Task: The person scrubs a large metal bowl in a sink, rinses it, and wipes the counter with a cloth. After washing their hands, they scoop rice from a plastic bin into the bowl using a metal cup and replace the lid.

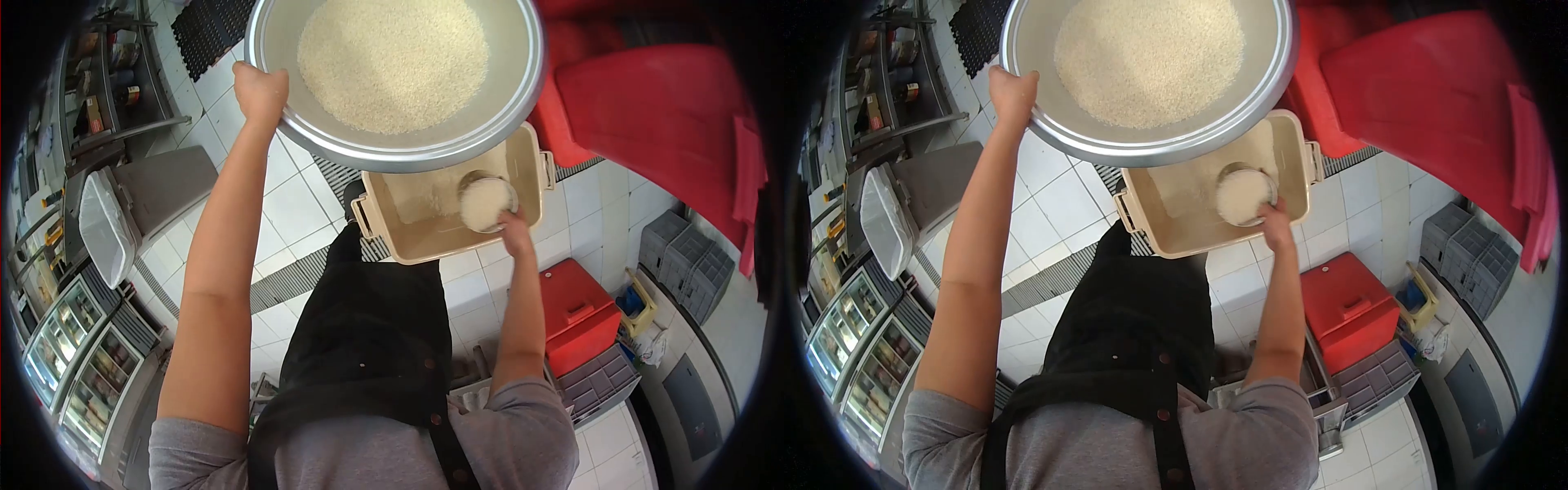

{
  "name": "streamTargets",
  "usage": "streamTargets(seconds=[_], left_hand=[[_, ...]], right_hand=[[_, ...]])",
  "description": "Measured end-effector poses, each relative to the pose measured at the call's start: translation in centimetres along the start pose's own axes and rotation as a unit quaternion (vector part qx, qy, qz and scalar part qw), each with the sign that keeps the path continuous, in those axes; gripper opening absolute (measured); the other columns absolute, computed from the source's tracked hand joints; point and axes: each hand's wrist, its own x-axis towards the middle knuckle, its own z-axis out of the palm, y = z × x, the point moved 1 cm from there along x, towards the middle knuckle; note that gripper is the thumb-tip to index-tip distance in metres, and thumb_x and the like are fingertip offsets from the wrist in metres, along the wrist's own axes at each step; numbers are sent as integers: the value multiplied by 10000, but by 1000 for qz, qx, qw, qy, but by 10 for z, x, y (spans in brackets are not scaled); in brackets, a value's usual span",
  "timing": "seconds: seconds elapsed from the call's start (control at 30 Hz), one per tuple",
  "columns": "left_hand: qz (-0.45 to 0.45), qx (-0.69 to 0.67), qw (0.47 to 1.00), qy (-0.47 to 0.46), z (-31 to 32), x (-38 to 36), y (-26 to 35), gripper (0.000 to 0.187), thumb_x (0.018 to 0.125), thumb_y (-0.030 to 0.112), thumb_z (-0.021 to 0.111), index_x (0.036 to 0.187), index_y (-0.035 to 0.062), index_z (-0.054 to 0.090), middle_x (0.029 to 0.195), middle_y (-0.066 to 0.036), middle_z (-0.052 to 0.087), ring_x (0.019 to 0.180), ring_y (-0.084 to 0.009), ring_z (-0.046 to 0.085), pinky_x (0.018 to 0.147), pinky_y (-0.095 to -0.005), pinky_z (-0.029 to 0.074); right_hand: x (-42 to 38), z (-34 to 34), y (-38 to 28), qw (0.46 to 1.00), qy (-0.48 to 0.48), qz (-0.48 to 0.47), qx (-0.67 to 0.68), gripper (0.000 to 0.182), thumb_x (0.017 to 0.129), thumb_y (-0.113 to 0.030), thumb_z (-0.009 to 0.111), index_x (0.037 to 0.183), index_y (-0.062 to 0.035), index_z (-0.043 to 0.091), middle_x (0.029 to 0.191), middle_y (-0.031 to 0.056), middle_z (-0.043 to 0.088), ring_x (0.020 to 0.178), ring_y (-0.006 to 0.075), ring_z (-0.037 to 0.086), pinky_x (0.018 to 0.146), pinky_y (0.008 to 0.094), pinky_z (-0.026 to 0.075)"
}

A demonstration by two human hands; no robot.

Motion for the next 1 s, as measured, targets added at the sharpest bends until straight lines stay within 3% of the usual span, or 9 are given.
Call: streamTargets(seconds=[0.13,0.3,0.37,0.43,0.63,0.77,0.83,0.9,1.0], left_hand=[[-25,-3,1000,-7,-5,-7,9,485,668,97,669,1074,-84,473,1024,-291,629,974,-434,631,884,-451,501],[-61,-23,997,-46,-18,-13,21,534,694,69,678,1138,-78,419,1063,-290,617,1030,-431,616,920,-448,492],[-65,-28,996,-51,-20,-13,22,536,693,68,681,1137,-76,417,1068,-288,616,1029,-431,617,920,-451,493],[-69,-32,996,-55,-20,-13,23,538,693,66,685,1136,-74,415,1072,-286,615,1027,-430,618,920,-454,493],[-69,-22,995,-61,-20,-13,23,530,699,65,688,1128,-71,407,1074,-284,614,1026,-423,622,910,-457,499],[-80,-2,994,-72,-24,-14,26,556,699,72,692,1145,-80,397,1069,-284,616,1024,-419,623,903,-454,504],[-82,4,994,-75,-24,-15,27,566,697,74,694,1151,-83,395,1067,-283,617,1025,-416,624,902,-453,505],[-69,-5,996,-58,-21,-14,22,578,685,80,697,1152,-88,400,1066,-285,617,1022,-416,624,903,-452,502],[-54,18,997,-49,-17,-11,17,555,679,96,695,1124,-90,419,1059,-288,617,1021,-421,621,897,-449,502]], right_hand=[[-87,-5,-127,995,32,-97,5,560,794,-17,509,1347,2,421,1181,117,579,1020,224,616,814,373,563],[-120,75,-240,950,44,-310,-8,596,798,14,461,1389,14,388,1349,145,491,1240,252,502,1035,369,420],[-118,131,-264,901,35,-423,-93,763,735,94,441,1467,-97,342,1446,163,402,1311,266,430,1081,342,348],[-96,168,-264,733,202,-571,-310,752,751,108,501,1454,-117,353,1388,193,402,1276,346,418,1070,376,366],[-38,229,-269,424,300,-816,-256,745,687,95,662,1361,-117,429,1294,181,293,1123,403,407,899,488,432],[-71,220,-274,422,387,-784,-240,849,664,54,688,1387,6,245,1297,208,226,1196,349,289,1023,507,293],[-104,206,-259,491,432,-726,-214,812,711,94,599,1408,21,189,1368,230,199,1269,366,283,1070,525,286],[-108,172,-221,629,406,-651,-122,864,703,169,524,1447,15,114,1448,242,150,1348,397,246,1120,552,254],[-73,118,-118,716,450,-511,-153,932,640,263,435,1485,-15,157,1479,246,128,1368,410,270,1155,516,236]])
